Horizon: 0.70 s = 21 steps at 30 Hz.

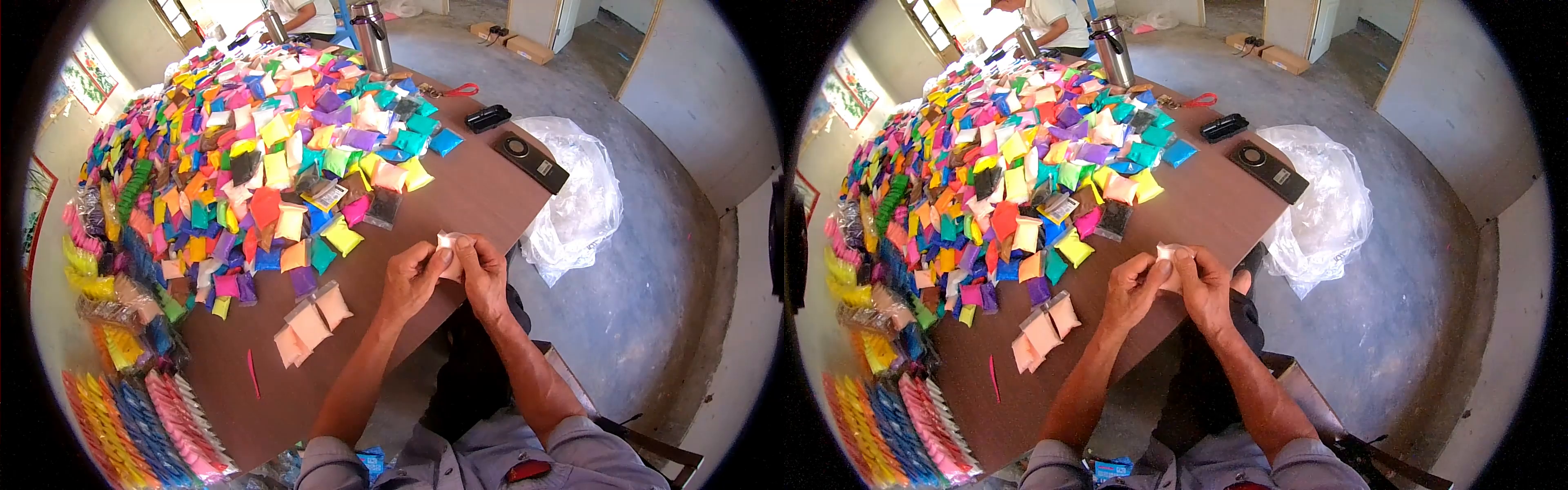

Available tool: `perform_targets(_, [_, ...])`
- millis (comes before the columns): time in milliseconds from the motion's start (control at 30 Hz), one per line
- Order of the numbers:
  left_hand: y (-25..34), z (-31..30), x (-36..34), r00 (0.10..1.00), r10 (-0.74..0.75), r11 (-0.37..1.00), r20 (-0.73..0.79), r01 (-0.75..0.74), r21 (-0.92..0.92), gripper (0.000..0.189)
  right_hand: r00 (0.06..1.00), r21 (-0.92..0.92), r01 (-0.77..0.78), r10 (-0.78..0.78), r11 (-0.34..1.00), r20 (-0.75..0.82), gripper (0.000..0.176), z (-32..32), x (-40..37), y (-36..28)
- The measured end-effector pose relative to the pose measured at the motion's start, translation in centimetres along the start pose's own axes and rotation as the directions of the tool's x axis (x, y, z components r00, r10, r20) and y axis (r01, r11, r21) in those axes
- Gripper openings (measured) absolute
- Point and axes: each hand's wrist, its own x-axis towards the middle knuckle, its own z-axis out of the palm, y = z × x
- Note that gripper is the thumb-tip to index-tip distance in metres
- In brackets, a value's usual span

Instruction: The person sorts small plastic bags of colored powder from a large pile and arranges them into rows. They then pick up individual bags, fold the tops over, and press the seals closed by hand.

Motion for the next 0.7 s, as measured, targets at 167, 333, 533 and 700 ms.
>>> perform_targets(167, [0.2,0.2,-0.1,0.999,0.029,0.997,-0.014,-0.028,0.072,0.031,1.0,-0.019,-0.011,0.011,1.0,0.012,0.026,0.1,-0.1,-0.2])
perform_targets(333, [0.9,0.4,0.1,0.994,-0.093,0.993,-0.066,0.088,-0.075,0.028,0.997,-0.156,0.075,-0.072,0.985,0.027,0.027,-0.3,0.0,0.7])
perform_targets(533, [0.2,-0.1,0.1,0.994,-0.012,1.0,-0.109,0.015,0.026,0.024,1.0,-0.283,0.024,-0.02,0.959,0.015,0.024,1.0,-0.5,-2.4])
perform_targets(700, [0.6,-0.1,-0.1,0.993,0.004,0.997,-0.118,0.005,0.075,0.025,0.998,-0.285,-0.056,0.057,0.957,-0.003,0.024,0.6,-0.4,-2.1])
